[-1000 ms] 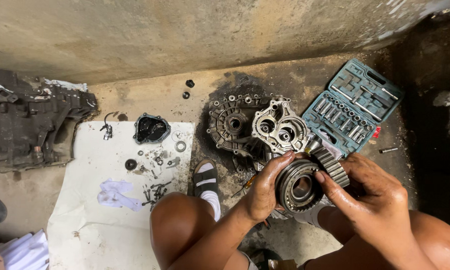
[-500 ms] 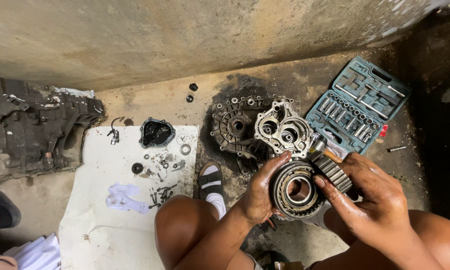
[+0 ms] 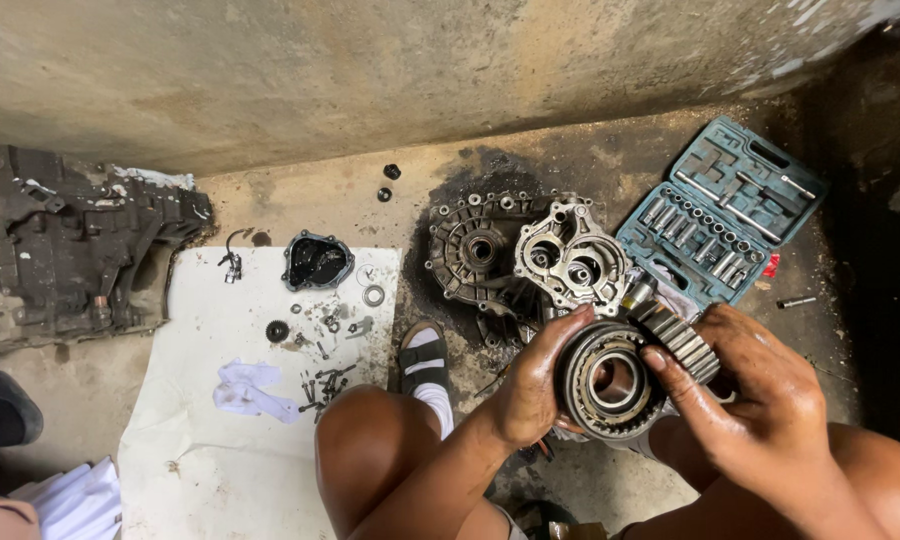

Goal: The person assembles internal components of a small engine, inserting a cylindrical gear assembly into the crankcase and aligning it with the main housing. They handle gears, bearings, and the crankcase by hand, rotating and seating parts into place.

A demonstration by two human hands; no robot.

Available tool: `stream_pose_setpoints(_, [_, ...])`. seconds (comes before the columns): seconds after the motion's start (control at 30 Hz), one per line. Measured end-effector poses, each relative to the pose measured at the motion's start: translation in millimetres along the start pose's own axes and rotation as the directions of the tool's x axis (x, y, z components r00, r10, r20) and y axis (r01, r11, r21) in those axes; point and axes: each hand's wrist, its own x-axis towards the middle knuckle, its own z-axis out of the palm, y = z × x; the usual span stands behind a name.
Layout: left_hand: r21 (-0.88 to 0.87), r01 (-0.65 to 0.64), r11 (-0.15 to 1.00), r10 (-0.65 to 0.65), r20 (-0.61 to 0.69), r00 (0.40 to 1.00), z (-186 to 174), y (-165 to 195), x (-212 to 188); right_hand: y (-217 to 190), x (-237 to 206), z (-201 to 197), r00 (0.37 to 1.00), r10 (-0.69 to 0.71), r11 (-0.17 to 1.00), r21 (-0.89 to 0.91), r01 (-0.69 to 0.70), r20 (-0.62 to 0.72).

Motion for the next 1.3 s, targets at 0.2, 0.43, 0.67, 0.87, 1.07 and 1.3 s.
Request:
stream_pose_setpoints(0.2, [0.091,0.01,0.996,0.001,-0.118,0.993,-6,-15,3,1,1,-3,1.0,-0.001,0.999,-0.05,0.002,0.016])
stream_pose_setpoints(0.43, [-0.312,0.028,0.95,-0.002,0.081,0.997,3,-2,4,-7,5,-4,1.0,-0.017,0.998,-0.064,0.018,0.012])
stream_pose_setpoints(0.67, [-0.185,-0.063,0.981,0.021,-0.218,0.976,14,2,8,-12,6,0,0.997,-0.067,0.997,-0.032,0.066,-0.028])
stream_pose_setpoints(0.87, [-0.216,0.0,0.976,-0.053,-0.242,0.969,4,4,7,-11,8,-5,0.998,0.008,0.999,-0.038,-0.006,0.059])
stream_pose_setpoints(1.07, [0.002,0.033,0.999,-0.033,-0.018,0.999,-2,13,1,-1,13,-19,0.963,-0.188,0.981,0.076,0.177,0.195])
stream_pose_setpoints(1.3, [0.062,0.014,0.998,-0.012,-0.032,0.999,-4,11,-4,-1,7,-8,0.989,-0.083,0.994,0.074,0.075,0.12])
